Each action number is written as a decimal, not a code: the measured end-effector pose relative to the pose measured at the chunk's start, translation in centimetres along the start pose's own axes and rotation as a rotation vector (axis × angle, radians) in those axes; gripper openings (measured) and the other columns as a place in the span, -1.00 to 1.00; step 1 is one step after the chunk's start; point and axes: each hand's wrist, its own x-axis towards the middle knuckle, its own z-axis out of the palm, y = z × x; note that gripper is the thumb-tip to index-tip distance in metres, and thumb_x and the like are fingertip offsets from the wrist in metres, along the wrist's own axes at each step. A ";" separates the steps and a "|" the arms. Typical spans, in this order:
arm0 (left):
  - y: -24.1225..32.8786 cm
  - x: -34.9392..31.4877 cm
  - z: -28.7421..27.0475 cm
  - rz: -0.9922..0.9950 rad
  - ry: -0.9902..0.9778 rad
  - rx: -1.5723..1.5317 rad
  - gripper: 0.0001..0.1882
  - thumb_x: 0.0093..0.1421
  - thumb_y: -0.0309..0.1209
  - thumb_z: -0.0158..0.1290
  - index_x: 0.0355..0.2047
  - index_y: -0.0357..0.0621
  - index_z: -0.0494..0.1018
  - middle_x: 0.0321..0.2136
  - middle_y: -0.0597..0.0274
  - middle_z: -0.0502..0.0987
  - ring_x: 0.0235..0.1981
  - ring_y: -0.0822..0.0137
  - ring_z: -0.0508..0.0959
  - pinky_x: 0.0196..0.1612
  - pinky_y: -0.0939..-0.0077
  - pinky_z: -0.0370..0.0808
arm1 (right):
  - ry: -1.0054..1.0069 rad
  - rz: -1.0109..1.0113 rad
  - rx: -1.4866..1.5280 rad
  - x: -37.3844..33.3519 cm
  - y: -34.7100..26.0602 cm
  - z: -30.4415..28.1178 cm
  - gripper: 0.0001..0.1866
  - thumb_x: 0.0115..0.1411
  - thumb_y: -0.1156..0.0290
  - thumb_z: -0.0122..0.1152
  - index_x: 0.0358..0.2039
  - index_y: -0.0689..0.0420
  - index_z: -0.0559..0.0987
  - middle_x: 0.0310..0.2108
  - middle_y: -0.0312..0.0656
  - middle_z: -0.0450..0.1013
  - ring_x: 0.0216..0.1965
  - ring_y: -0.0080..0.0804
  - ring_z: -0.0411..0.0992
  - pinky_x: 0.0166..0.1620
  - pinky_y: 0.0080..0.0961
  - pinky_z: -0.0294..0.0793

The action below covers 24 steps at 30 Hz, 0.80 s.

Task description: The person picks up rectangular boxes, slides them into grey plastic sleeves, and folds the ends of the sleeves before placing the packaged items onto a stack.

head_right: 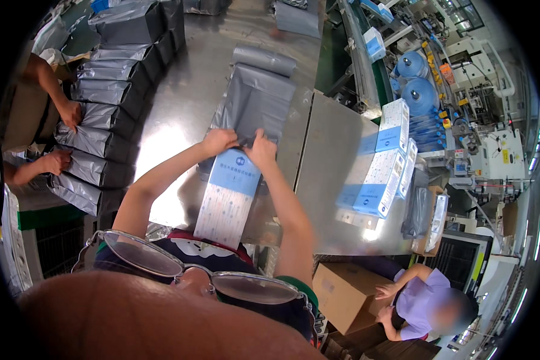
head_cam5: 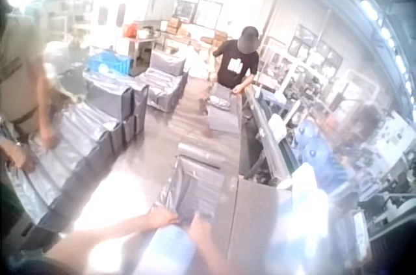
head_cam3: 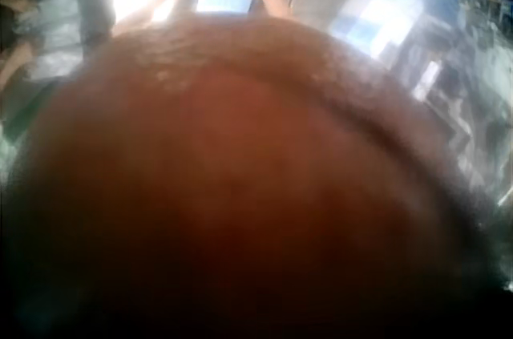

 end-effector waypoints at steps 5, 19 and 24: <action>0.5 -4.7 1.7 -0.143 0.382 -0.011 -0.82 -0.15 -0.49 -0.08 -0.47 -0.19 0.21 -0.53 0.08 0.28 -0.49 0.10 0.34 -0.43 0.33 0.33 | 0.456 0.152 0.286 -3.7 2.5 3.3 -0.53 -0.25 0.43 0.10 -0.23 0.15 0.24 -0.41 -0.03 0.37 -0.35 -0.13 0.35 -0.31 -0.35 0.29; 6.0 -20.3 5.3 -0.338 -0.674 -0.153 -0.81 -0.19 -0.42 -0.09 -0.54 -0.21 0.43 -0.44 -0.07 0.40 -0.34 0.06 0.41 -0.27 0.25 0.32 | -0.139 -0.212 0.157 -20.2 6.4 10.9 -0.78 -0.09 0.41 -0.11 -0.50 0.27 0.45 -0.45 0.11 0.36 -0.39 -0.01 0.34 -0.36 -0.27 0.31; 3.7 -17.1 3.2 -0.521 -0.293 -0.345 -0.86 -0.20 -0.35 -0.03 -0.62 -0.14 0.41 -0.71 0.09 0.40 -0.58 0.13 0.44 -0.51 0.34 0.34 | -0.456 0.170 0.267 -14.1 4.5 0.8 -0.80 -0.18 0.43 -0.04 -0.51 0.25 0.45 -0.44 0.08 0.38 -0.35 -0.04 0.35 -0.29 -0.32 0.33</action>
